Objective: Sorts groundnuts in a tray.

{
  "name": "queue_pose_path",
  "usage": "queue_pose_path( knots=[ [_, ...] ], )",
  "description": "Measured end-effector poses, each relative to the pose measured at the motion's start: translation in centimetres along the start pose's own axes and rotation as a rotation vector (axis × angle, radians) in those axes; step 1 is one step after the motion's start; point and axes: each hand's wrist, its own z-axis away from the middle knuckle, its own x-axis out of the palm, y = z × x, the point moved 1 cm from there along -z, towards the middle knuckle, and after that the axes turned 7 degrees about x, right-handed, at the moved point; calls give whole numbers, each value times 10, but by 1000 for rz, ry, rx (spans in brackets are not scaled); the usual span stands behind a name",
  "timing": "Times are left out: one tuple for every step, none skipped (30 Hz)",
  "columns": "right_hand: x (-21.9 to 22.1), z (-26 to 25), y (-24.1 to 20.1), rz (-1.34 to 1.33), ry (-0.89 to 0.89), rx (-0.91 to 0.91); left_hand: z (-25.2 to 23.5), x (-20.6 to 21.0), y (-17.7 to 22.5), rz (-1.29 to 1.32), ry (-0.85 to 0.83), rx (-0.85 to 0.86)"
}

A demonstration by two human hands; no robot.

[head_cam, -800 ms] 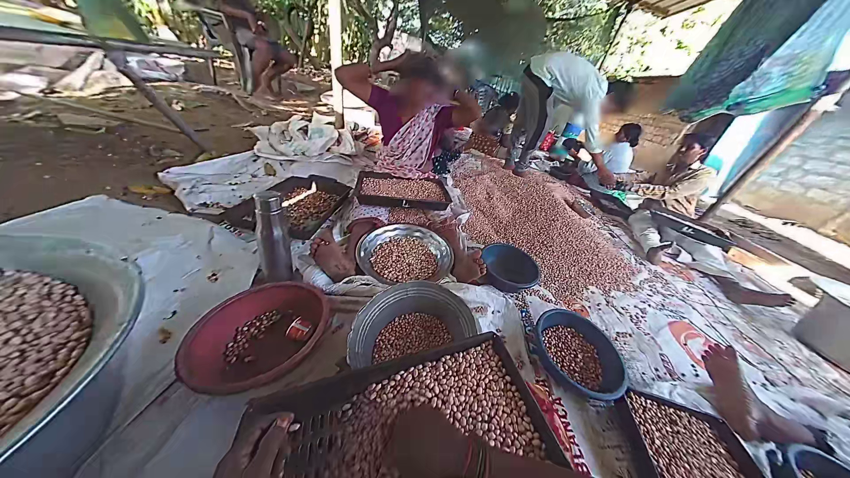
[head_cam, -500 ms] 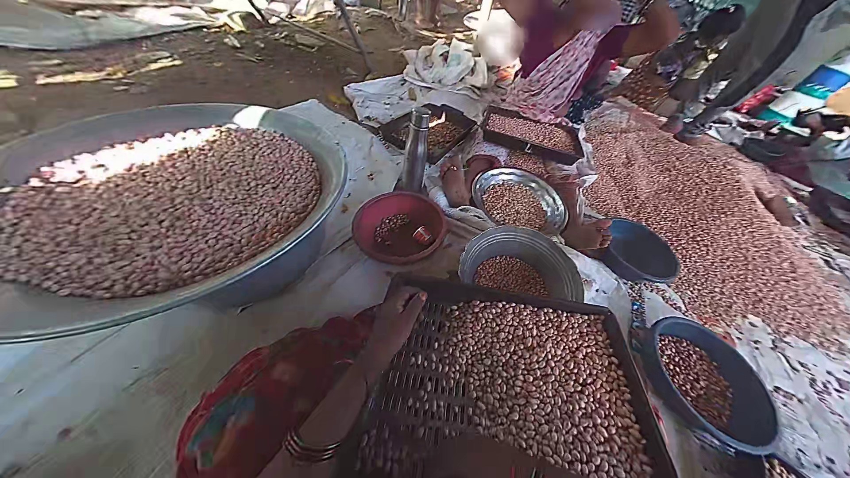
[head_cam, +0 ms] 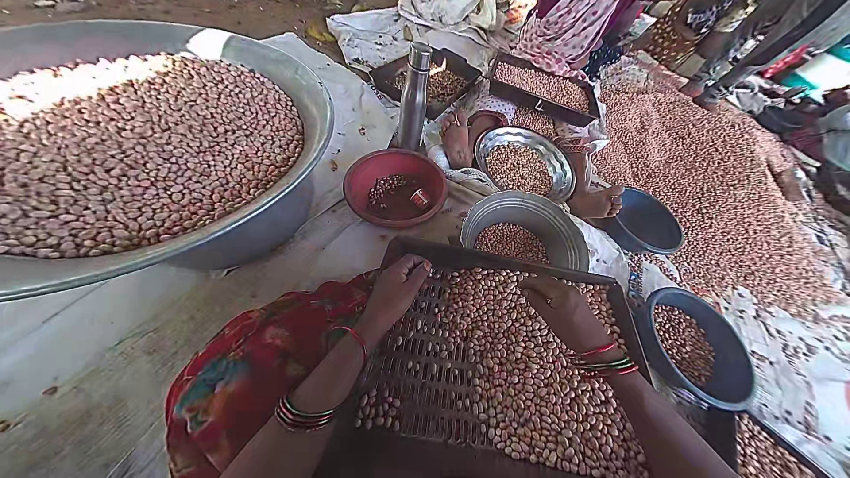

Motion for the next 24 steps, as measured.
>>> queue_pose_path(
  knots=[
    [1,7,0,33,-41,-4,1,0,-1,-5,2,-2],
    [1,15,0,79,-88,-9,1,1,-1,-10,4,-5],
    [0,22,0,131,-148,2,1,1,-1,-21,3,-10],
    [-2,29,-2,186,-231,32,1,2,-1,-36,0,-13],
    [-5,35,-4,237,-337,77,2,2,0,-54,-5,-12],
    [-7,40,-6,274,-426,109,1,2,1,-71,-7,-13],
    [-8,46,-7,306,-508,131,1,2,2,-83,-10,-16],
    [-8,51,-10,343,-606,161,1,3,1,-98,-9,-15],
    [-7,55,-13,387,-721,203,1,4,1,-113,-8,-12],
    [-2,59,-15,428,-802,230,2,4,1,-124,-9,-9],
    [4,63,-18,475,-851,256,2,4,1,-134,-13,-8],
    [11,67,-20,510,-875,279,2,4,2,-148,-17,-9],
    [18,70,-19,541,-888,295,2,5,2,-159,-26,-16],
    [24,73,-17,557,-876,288,2,6,2,-168,-37,-24],
    [28,75,-14,563,-856,267,2,7,2,-172,-48,-25],
    [31,77,-12,564,-832,246,2,9,1,-170,-62,-19],
    [32,79,-10,565,-809,227,2,11,0,-167,-78,-11],
    [34,80,-10,566,-797,215,3,15,1,-169,-105,-15],
    [35,81,-10,565,-798,206,5,19,4,-180,-148,-24],
    [37,82,-12,570,-812,203,7,24,9,-193,-209,-33],
    [39,82,-13,573,-834,205,9,31,14,-208,-281,-37],
    [40,84,-13,558,-813,189,11,38,19,-234,-362,-37],
    [41,88,-10,525,-746,155,13,46,24,-264,-440,-31],
    [40,93,-6,484,-616,99,15,54,29,-292,-509,-26]
  ],
)
